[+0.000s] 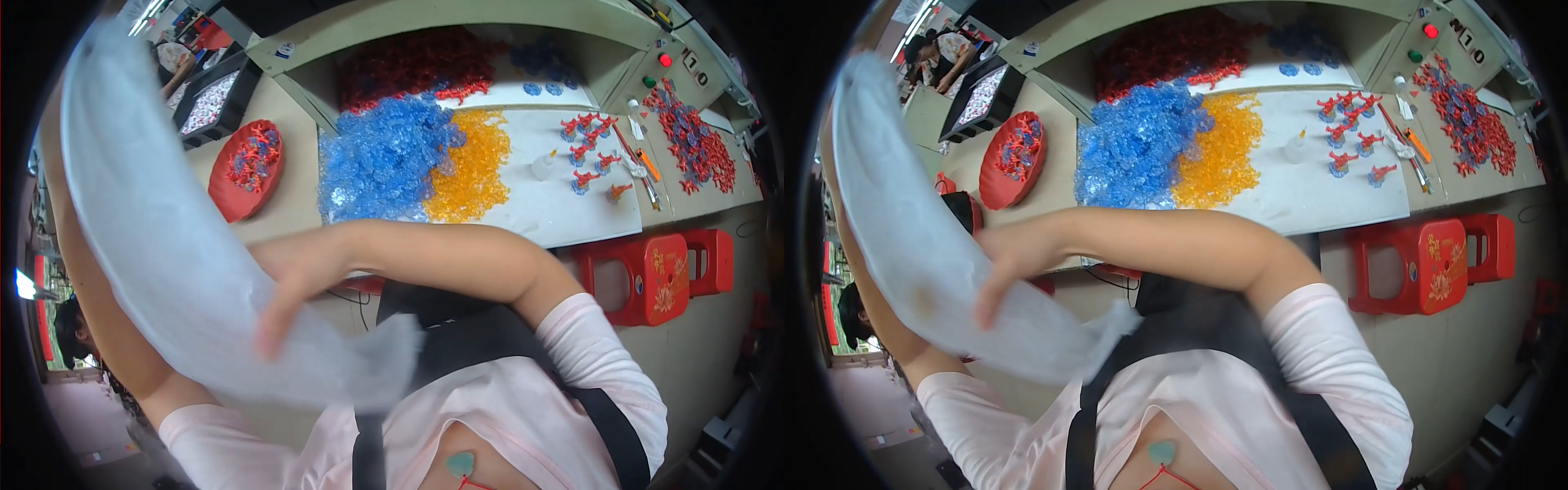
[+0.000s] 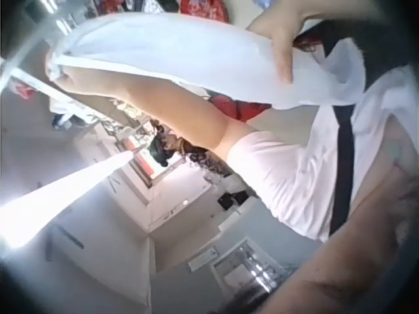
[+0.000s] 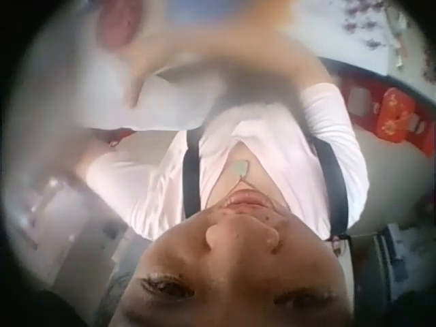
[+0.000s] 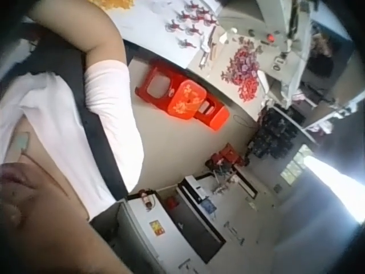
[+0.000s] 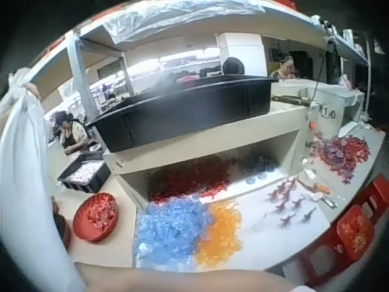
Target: The person glues toy figurines onto plastic bases with a squeeze bottle, gathers the assembled figurines onto a tray to dump them onto an adjacent workstation, and empties plastic bases from a container onto the table.
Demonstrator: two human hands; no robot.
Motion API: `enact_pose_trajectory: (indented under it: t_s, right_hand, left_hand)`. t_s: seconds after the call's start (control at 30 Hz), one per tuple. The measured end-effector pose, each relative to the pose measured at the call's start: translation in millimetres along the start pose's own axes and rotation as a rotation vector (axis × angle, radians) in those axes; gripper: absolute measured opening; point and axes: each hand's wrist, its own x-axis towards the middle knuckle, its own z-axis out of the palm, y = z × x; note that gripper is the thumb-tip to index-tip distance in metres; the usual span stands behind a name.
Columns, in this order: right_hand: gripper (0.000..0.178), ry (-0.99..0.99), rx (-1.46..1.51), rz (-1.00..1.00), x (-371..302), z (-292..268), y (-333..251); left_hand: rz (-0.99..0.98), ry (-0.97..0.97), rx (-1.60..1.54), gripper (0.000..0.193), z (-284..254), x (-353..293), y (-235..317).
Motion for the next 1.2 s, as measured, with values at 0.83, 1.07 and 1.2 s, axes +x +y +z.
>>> enact_pose_trajectory:
  t_s: [0.83, 1.07, 1.2]
  right_hand:
    - [0.053, 1.244, -2.597, 0.779, -280.9, -309.3, -175.5]
    - [0.05, 1.179, -2.636, 0.644, -276.5, -343.6, -291.2]
    - [0.049, 1.155, -2.6, 0.599, -277.8, -344.8, -308.7]
  left_hand:
    - [0.029, 0.194, 0.649, 0.024, 267.4, 43.1, -284.6]
    - [0.239, 0.25, 0.682, 0.027, 250.4, 95.6, -283.3]
    - [0.334, 0.235, 0.728, 0.028, 239.0, 123.6, -271.0]
